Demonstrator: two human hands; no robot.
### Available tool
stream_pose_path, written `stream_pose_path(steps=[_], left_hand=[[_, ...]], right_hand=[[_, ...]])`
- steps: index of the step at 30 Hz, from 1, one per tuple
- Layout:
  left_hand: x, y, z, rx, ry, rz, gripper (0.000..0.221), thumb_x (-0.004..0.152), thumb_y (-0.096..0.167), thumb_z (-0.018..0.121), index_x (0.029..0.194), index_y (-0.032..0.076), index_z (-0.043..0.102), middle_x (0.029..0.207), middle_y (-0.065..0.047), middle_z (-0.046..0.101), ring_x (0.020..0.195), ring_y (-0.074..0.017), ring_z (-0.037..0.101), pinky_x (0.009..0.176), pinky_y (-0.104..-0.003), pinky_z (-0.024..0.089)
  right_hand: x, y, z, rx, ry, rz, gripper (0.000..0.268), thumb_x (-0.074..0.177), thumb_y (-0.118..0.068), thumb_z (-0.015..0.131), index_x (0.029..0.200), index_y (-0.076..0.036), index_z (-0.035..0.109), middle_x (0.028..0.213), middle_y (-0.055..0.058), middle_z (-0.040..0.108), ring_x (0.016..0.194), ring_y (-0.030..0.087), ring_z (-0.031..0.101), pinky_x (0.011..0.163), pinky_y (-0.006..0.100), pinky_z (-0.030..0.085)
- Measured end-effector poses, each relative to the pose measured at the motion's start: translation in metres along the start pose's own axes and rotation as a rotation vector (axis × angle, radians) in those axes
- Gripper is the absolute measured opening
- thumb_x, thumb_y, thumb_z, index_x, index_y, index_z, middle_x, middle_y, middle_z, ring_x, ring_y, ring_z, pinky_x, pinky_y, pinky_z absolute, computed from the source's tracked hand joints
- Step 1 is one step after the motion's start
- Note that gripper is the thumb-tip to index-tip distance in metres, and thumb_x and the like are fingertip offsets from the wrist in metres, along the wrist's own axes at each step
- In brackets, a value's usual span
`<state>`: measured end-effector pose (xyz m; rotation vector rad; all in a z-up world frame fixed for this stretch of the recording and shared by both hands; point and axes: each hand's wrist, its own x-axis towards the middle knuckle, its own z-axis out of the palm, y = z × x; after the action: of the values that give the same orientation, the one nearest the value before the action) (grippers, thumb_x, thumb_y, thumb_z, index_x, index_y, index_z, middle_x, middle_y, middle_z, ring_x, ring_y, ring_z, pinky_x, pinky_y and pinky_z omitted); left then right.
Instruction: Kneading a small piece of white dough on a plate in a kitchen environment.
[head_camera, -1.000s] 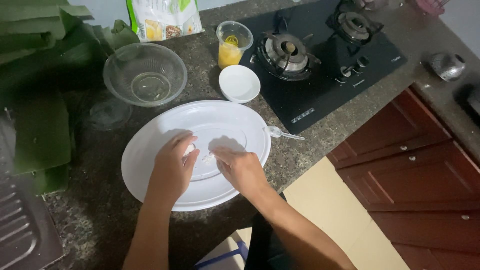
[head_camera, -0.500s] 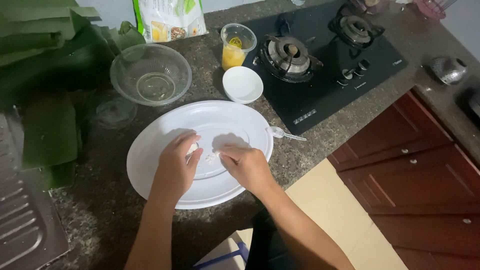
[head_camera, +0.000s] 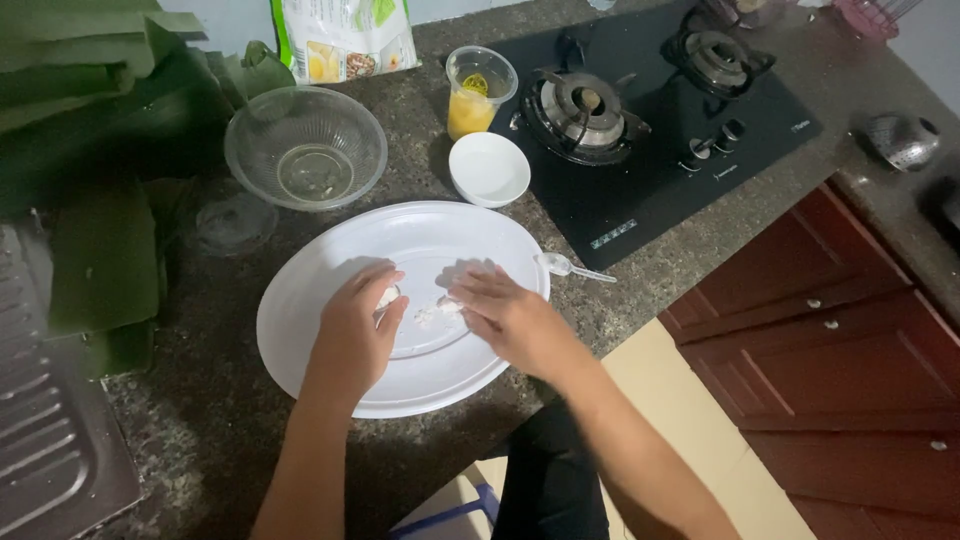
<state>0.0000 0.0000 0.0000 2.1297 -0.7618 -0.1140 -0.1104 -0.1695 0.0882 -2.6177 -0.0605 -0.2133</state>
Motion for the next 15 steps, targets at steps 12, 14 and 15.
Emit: stream_pose_path(steps=[12, 14, 15], left_hand=[[0.0, -0.003, 0.001, 0.015, 0.003, 0.046, 0.036, 0.096, 0.027, 0.068, 0.128, 0.011, 0.067, 0.131, -0.016, 0.065, 0.12, -0.0353, 0.063, 0.098, -0.051, 0.051], [0.001, -0.002, 0.0, 0.008, 0.006, 0.045, 0.036, 0.096, 0.027, 0.068, 0.127, 0.011, 0.067, 0.13, -0.017, 0.065, 0.12, -0.0357, 0.063, 0.099, -0.051, 0.051], [0.001, -0.002, 0.0, 0.0, 0.006, 0.043, 0.035, 0.096, 0.027, 0.068, 0.127, 0.011, 0.067, 0.13, -0.017, 0.065, 0.12, -0.036, 0.063, 0.099, -0.051, 0.051]], right_hand=[[0.027, 0.029, -0.026, 0.008, -0.344, -0.153, 0.036, 0.087, -0.002, 0.07, 0.123, -0.007, 0.069, 0.116, 0.024, 0.071, 0.119, 0.044, 0.062, 0.111, 0.057, 0.043], [0.036, 0.031, -0.026, -0.054, -0.388, -0.161, 0.038, 0.087, -0.006, 0.072, 0.124, -0.01, 0.069, 0.117, 0.023, 0.071, 0.119, 0.043, 0.062, 0.111, 0.056, 0.043], [0.041, 0.032, -0.026, -0.116, -0.434, -0.166, 0.039, 0.087, -0.009, 0.073, 0.126, -0.014, 0.069, 0.118, 0.022, 0.071, 0.12, 0.041, 0.062, 0.111, 0.055, 0.044]])
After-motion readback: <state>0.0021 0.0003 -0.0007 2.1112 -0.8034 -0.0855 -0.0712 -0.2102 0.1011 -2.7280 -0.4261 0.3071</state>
